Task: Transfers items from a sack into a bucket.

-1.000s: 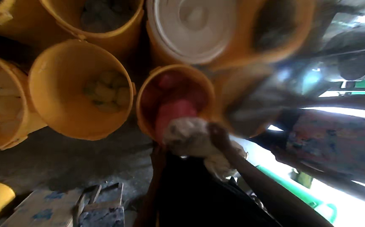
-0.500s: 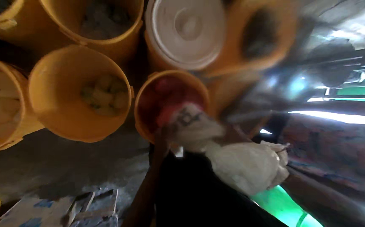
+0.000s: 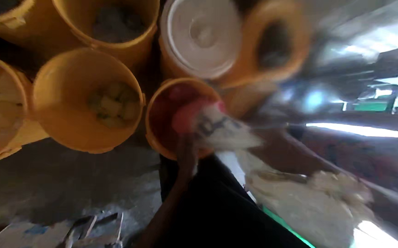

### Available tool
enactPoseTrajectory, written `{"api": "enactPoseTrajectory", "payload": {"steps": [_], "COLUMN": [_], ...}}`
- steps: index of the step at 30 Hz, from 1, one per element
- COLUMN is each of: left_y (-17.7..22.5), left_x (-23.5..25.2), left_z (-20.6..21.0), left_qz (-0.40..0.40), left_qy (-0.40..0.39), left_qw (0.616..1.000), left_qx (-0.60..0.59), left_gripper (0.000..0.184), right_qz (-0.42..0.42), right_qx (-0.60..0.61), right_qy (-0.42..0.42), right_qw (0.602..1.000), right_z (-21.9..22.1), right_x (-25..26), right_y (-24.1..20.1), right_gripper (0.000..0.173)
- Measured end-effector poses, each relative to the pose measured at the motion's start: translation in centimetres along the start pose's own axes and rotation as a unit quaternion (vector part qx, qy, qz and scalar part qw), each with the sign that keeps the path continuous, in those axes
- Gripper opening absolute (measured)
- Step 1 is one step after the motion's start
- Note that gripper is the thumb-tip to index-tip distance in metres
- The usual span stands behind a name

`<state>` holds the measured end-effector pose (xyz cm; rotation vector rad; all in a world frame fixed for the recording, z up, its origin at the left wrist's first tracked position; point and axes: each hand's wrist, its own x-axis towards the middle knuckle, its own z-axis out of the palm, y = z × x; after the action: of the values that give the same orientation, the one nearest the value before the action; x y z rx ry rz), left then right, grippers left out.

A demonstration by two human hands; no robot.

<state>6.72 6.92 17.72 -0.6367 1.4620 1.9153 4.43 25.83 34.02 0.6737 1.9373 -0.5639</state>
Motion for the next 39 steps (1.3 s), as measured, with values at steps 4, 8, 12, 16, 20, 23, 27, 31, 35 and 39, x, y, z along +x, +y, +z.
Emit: {"api": "enactPoseTrajectory", "payload": {"steps": [4, 8, 12, 16, 20, 23, 27, 31, 35, 39], "left_y": [1.4, 1.5, 0.4, 0.2, -0.9, -2.1, -1.9, 2.1, 2.6, 1.8], "left_x": [0.5, 1.8, 3.3, 4.5, 4.2, 4.0, 3.7, 2.8, 4.3, 3.4], "left_z": [0.2, 0.6, -0.7, -1.4, -3.8, -4.5, -4.2, -2.7, -3.5, -4.3], "left_qz": [0.044, 0.014, 0.038, 0.028, 0.036, 0.056, 0.020, -0.097, -0.109, -0.121], "left_qy": [0.012, 0.005, -0.004, -0.011, -0.005, 0.005, 0.001, -0.035, -0.093, -0.038], "left_qw": [0.999, 1.000, 0.998, 0.998, 0.997, 0.998, 1.000, 0.982, 0.936, 0.944], "left_qx": [0.000, 0.028, 0.043, 0.059, 0.066, 0.026, 0.008, 0.156, 0.320, 0.303], "left_gripper": [0.019, 0.020, 0.022, 0.023, 0.023, 0.021, 0.025, 0.039, 0.046, 0.041], "right_qz": [-0.268, -0.090, -0.079, -0.106, -0.098, -0.155, -0.202, -0.273, -0.333, -0.222], "right_qx": [-0.027, 0.029, 0.037, -0.004, -0.010, 0.001, -0.045, -0.015, 0.020, 0.284], "right_qy": [0.266, 0.118, 0.084, 0.102, 0.092, 0.096, 0.106, 0.014, -0.211, 0.137], "right_qw": [0.926, 0.988, 0.993, 0.989, 0.991, 0.983, 0.973, 0.962, 0.919, 0.923], "right_z": [3.0, -0.7, -0.7, -0.5, -0.4, 1.0, 1.8, 6.7, 6.6, 4.3], "right_x": [3.0, -1.7, -1.6, -1.7, -3.7, -3.8, -3.9, -3.3, 0.4, 13.7], "right_y": [6.4, -0.1, -1.6, -0.6, -1.7, -2.0, -1.7, -3.5, -3.7, 1.2], "right_gripper": [0.025, 0.022, 0.032, 0.031, 0.032, 0.029, 0.028, 0.038, 0.051, 0.031]}}
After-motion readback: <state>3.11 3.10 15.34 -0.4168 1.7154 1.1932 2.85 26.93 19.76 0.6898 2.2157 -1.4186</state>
